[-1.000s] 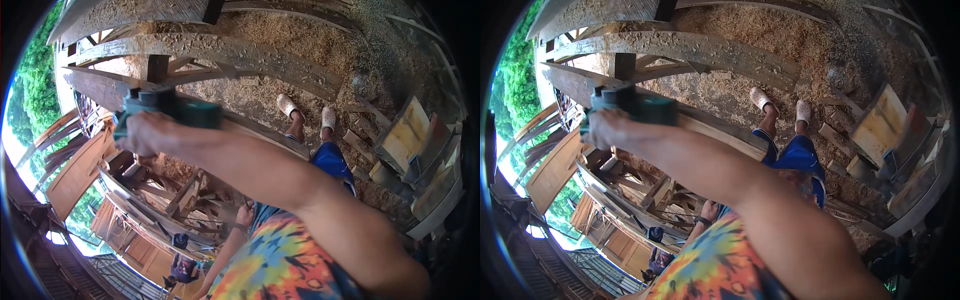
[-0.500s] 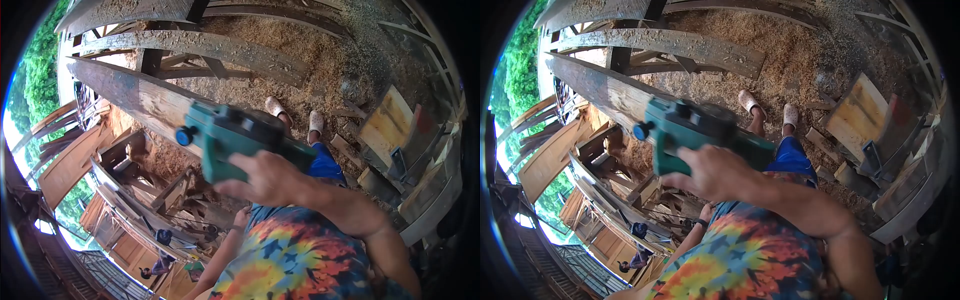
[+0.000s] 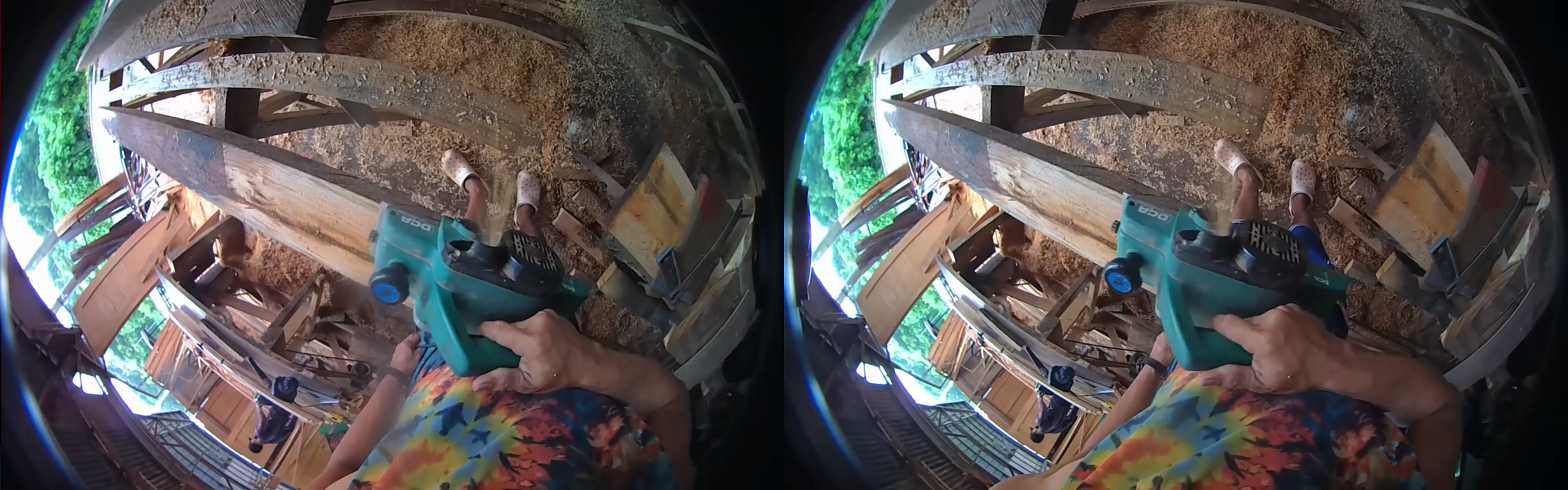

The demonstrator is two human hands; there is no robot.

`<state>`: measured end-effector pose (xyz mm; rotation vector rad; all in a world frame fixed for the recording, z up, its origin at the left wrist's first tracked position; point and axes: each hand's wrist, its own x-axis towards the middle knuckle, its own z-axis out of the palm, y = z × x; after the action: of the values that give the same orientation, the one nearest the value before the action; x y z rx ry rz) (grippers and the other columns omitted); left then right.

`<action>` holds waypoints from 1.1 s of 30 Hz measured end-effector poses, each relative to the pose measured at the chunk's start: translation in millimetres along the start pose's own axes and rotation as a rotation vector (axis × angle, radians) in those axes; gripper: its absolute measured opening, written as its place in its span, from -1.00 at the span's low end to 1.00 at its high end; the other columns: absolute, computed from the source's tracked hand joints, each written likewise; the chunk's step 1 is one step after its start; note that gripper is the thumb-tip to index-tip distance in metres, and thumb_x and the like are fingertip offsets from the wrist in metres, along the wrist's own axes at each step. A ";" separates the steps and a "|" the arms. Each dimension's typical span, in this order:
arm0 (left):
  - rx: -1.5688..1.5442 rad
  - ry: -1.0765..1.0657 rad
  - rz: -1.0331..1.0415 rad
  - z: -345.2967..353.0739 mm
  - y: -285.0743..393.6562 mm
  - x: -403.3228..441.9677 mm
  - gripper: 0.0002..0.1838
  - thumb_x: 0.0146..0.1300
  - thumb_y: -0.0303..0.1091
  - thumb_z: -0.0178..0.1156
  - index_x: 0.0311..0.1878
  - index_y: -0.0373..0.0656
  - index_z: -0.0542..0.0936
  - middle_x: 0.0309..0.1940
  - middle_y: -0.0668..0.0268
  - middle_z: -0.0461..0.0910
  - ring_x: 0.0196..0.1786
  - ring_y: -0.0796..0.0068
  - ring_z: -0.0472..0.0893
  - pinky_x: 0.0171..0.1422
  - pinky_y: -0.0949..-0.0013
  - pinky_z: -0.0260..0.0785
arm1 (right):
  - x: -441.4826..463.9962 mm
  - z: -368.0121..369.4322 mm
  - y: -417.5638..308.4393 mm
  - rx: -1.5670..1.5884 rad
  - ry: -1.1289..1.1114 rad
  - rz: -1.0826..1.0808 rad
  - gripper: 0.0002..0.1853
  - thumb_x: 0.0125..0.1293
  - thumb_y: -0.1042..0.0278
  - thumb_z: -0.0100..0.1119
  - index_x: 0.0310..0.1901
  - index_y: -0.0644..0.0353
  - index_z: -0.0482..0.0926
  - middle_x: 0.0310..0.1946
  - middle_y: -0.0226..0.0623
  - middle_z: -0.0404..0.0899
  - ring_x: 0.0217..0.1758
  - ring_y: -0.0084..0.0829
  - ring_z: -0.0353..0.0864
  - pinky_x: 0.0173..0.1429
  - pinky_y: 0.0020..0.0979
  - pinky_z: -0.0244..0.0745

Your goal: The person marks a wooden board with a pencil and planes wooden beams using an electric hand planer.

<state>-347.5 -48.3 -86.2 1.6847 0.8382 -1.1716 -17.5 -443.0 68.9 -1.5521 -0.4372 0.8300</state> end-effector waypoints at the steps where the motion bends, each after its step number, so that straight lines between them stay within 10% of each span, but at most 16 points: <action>1: 0.011 -0.010 -0.005 -4.8 3.1 0.0 -0.65 0.40 -0.49 -0.06 0.15 -0.29 0.59 0.07 0.12 0.65 0.11 0.26 0.63 0.25 0.25 0.48 | 10.2 1.6 -2.5 -0.002 -0.013 0.007 -0.33 0.33 -0.31 0.24 -0.03 0.29 0.53 -0.55 0.04 0.61 -0.43 0.12 0.69 -0.37 -0.02 0.61; 8: 0.097 -0.066 0.024 -38.9 30.9 21.9 -0.65 0.38 -0.48 -0.04 0.14 -0.28 0.60 0.05 0.10 0.65 0.10 0.22 0.64 0.24 0.24 0.48 | 111.2 20.8 -27.1 0.079 -0.075 0.025 -0.37 0.40 -0.32 0.13 -0.13 0.28 0.49 -0.66 0.03 0.57 -0.45 0.22 0.68 -0.33 0.08 0.63; 14: 0.207 -0.059 -0.002 -75.6 44.4 18.8 -0.64 0.36 -0.47 -0.02 0.14 -0.27 0.61 0.04 0.09 0.66 0.10 0.19 0.64 0.24 0.22 0.48 | 241.3 40.3 -62.6 0.343 -0.191 0.108 -0.39 0.39 -0.25 0.17 -0.22 0.31 0.70 -0.34 0.00 0.74 -0.15 -0.09 0.80 -0.02 -0.08 0.70; 17: 0.243 -0.036 -0.025 -72.3 45.7 9.4 -0.64 0.35 -0.46 -0.01 0.14 -0.27 0.62 0.03 0.08 0.66 0.10 0.17 0.64 0.23 0.22 0.48 | 270.3 71.0 -64.9 0.204 0.051 -0.086 -0.38 0.44 -0.22 0.10 -0.13 0.37 0.60 -0.37 -0.01 0.72 -0.28 0.00 0.78 -0.17 -0.07 0.68; 22: 0.269 -0.049 -0.044 -49.8 40.0 -5.8 -0.64 0.33 -0.45 0.01 0.14 -0.26 0.62 0.02 0.07 0.67 0.09 0.15 0.64 0.23 0.20 0.48 | 215.4 53.8 -54.6 0.336 0.003 0.027 -0.46 0.38 -0.17 0.21 -0.23 0.29 0.71 -0.26 -0.02 0.75 -0.11 -0.08 0.79 0.04 -0.10 0.67; 28: 0.263 -0.108 -0.036 -5.7 42.5 -18.9 -0.63 0.31 -0.44 0.03 0.13 -0.25 0.63 0.01 0.05 0.67 0.09 0.12 0.65 0.22 0.19 0.48 | 79.8 10.2 -22.4 0.191 -0.203 0.105 -0.26 0.44 -0.28 0.07 0.23 0.38 0.46 -0.27 0.10 0.68 -0.14 -0.05 0.77 0.03 -0.01 0.65; 33: 0.256 -0.137 -0.011 14.8 57.2 -16.0 -0.62 0.30 -0.43 0.04 0.13 -0.24 0.64 0.00 0.04 0.67 0.08 0.09 0.65 0.22 0.18 0.48 | -26.9 -12.8 5.9 0.040 -0.182 0.103 -0.26 0.40 -0.37 0.08 0.14 0.29 0.51 -0.52 0.04 0.66 -0.45 0.06 0.74 -0.38 -0.01 0.66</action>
<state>-307.3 -84.0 -56.9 1.7813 0.6339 -1.4329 -27.3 -471.7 69.7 -1.4775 -0.4728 1.0590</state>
